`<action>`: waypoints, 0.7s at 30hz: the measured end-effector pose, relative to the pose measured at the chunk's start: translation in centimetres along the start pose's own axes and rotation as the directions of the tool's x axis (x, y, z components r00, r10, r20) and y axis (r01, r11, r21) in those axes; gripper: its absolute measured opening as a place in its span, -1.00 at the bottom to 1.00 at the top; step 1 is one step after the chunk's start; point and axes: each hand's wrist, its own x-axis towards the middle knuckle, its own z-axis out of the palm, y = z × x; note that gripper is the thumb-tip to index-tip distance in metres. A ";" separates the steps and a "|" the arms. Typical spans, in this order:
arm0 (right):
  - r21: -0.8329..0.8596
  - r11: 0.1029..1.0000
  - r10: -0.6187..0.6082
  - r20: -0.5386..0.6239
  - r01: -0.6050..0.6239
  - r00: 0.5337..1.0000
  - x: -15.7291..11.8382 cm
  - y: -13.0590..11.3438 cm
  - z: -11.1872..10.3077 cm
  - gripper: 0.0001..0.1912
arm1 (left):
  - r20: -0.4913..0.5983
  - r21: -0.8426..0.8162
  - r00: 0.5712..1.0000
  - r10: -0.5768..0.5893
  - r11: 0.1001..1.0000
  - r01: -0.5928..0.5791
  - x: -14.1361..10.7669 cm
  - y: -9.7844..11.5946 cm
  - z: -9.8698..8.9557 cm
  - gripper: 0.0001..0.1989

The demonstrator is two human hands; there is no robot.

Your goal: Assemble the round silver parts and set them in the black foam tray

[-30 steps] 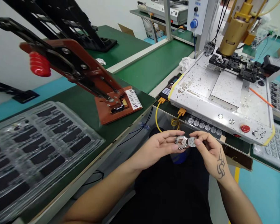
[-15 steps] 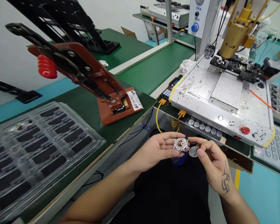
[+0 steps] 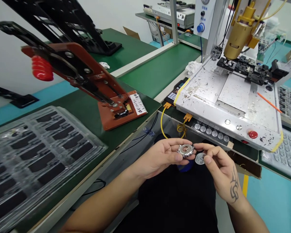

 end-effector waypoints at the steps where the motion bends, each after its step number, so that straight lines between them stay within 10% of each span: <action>1: 0.000 1.000 0.000 -0.004 0.000 1.000 0.0 0.0 0.0 -0.79 | 0.002 -0.001 1.000 0.001 1.000 -0.001 0.0 0.0 0.0 -0.50; 21: -0.121 0.990 0.075 0.074 -0.066 0.994 2.9 0.6 0.3 -0.71 | -0.064 0.161 0.993 0.103 0.983 -0.091 0.8 -1.6 -1.3 -0.54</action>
